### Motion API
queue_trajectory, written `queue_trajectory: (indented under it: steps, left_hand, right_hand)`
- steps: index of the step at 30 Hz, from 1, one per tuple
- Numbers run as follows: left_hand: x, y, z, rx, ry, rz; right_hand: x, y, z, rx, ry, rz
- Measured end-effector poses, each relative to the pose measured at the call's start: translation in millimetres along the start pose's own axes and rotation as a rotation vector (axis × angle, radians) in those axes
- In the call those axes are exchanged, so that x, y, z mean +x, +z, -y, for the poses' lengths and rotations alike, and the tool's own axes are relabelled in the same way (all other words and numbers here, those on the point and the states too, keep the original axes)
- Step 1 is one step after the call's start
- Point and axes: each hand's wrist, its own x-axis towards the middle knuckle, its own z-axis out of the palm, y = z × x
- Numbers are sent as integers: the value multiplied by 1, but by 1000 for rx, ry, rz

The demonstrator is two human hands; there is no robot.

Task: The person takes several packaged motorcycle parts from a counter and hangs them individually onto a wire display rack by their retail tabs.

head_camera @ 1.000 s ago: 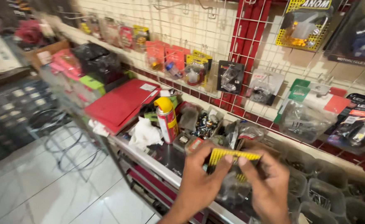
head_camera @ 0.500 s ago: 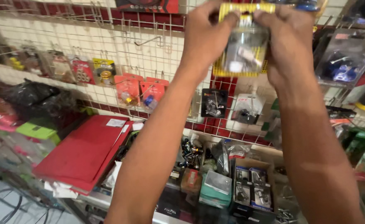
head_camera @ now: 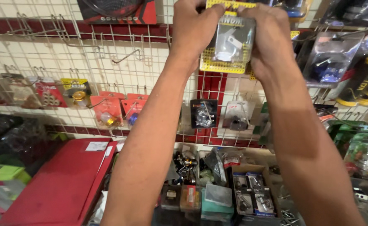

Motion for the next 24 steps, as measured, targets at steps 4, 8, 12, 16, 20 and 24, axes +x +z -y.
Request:
queue_trajectory:
  steps: [4,8,12,16,20,24]
  left_hand:
    - [-2,-3,8,-28,-108,7]
    - [-5,-4,21,34,-225,4]
    - [-12,2,35,274,-230,-109]
    - [-17,5,49,421,-355,-148]
    - [-17,10,70,459,-336,-232]
    - [-15,14,81,648,-356,-241]
  right_hand:
    - [-1,-3,-12,-38,22,-7]
    - [-5,-9,-30,-181,145,-155]
    - [-20,-14,-45,-254,130,-223]
    - [-41,-4,-58,-475,49,-138]
    - [-48,-10,-75,-709,-154,-60]
    - [-43,-25,-100,-761,-378,30]
